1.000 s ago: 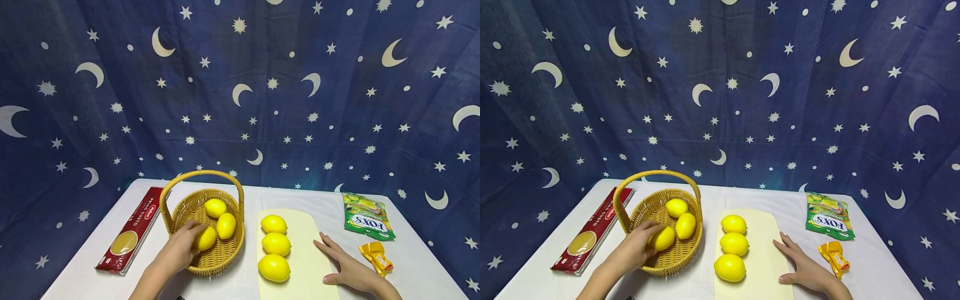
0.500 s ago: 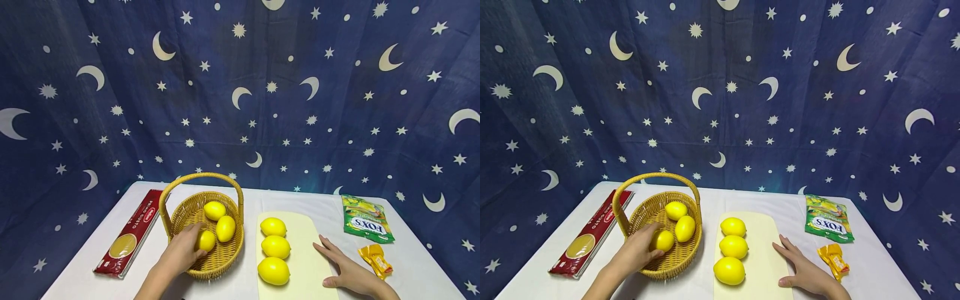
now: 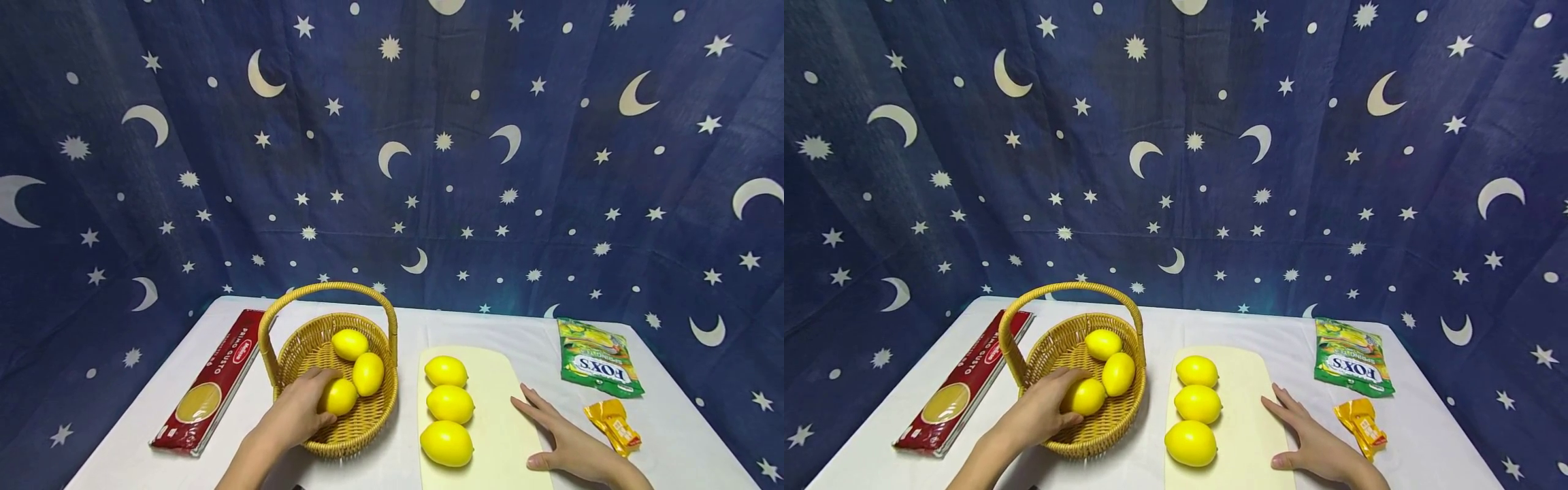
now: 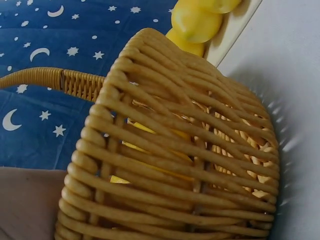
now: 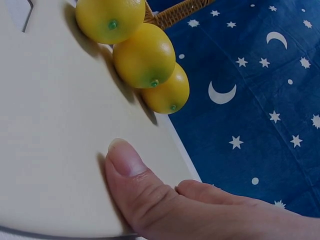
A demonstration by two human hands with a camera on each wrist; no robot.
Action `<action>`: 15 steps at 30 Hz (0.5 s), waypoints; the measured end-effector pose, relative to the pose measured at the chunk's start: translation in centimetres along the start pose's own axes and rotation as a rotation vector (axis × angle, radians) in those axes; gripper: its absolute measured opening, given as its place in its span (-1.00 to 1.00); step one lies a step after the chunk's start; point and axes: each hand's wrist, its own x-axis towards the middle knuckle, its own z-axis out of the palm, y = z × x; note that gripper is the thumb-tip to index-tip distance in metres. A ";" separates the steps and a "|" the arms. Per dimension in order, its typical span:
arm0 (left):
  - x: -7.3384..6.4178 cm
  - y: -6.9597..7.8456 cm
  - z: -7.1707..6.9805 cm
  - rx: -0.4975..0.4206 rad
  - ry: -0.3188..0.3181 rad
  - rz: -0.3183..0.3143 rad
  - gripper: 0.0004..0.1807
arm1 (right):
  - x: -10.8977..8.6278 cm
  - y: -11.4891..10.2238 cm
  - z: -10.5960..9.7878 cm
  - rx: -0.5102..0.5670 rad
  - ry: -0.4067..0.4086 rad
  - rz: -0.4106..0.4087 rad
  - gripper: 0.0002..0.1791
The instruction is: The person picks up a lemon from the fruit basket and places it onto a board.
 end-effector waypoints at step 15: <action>-0.1 1.7 -1.2 -0.012 0.044 0.021 -0.37 | -0.1 -0.3 0.1 -0.029 0.016 0.005 0.04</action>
